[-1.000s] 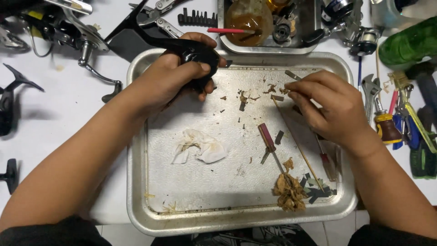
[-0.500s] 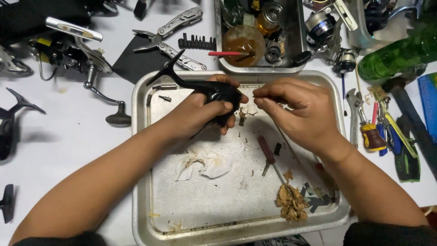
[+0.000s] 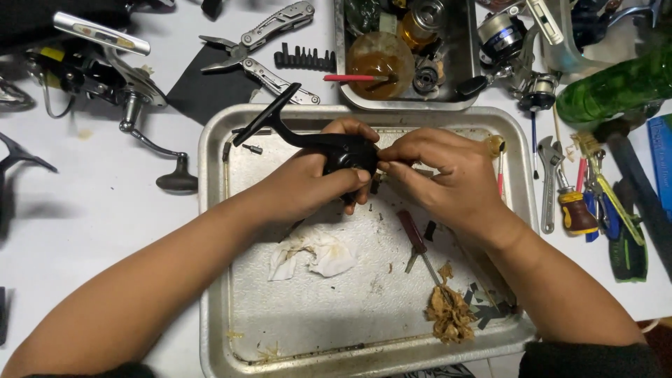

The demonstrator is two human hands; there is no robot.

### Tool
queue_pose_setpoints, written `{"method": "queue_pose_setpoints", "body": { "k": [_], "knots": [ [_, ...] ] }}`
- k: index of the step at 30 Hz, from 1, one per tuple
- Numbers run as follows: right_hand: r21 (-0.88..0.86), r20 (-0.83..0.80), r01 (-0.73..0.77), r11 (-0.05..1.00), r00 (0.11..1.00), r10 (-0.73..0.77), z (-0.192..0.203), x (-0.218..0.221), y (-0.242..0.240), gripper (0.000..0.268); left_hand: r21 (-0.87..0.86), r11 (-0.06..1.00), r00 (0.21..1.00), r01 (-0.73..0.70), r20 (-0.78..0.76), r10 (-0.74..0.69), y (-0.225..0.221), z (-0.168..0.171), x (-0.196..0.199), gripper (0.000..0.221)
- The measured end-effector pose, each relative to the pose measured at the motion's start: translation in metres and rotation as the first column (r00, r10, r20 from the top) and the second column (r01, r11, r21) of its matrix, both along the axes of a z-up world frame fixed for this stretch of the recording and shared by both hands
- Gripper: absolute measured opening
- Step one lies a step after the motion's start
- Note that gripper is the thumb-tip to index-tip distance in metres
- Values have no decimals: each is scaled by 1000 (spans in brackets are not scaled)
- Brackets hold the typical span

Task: Reassembling the internal mechanical components and housing of a fishing reel on a workbench.

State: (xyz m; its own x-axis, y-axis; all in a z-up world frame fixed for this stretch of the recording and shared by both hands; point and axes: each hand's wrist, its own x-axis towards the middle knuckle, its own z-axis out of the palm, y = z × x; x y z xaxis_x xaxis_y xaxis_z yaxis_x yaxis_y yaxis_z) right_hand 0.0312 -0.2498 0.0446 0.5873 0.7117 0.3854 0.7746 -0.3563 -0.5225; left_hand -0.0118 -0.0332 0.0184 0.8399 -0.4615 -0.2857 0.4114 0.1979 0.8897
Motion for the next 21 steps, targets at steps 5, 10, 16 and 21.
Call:
{"method": "queue_pose_setpoints", "body": {
  "k": [5, 10, 16, 21],
  "knots": [
    [12, -165, 61, 998, 985, -59, -1, 0, -2, 9, 144, 989, 1000, 28, -4, -27, -1, 9, -3, 44],
    [18, -187, 66, 998, 980, -61, -2, 1, -2, 11, 217, 974, 996, 68, 35, -77, 2, 10, -1, 47],
    [-12, 4, -45, 999, 999, 45, -7, 3, -5, 7, 208, 977, 999, 40, 19, -45, 1, 14, -3, 47],
    [-32, -64, 34, 999, 997, -36, -3, 0, -1, 11, 224, 973, 982, 61, 163, -99, 2, 4, -3, 45]
  ]
}}
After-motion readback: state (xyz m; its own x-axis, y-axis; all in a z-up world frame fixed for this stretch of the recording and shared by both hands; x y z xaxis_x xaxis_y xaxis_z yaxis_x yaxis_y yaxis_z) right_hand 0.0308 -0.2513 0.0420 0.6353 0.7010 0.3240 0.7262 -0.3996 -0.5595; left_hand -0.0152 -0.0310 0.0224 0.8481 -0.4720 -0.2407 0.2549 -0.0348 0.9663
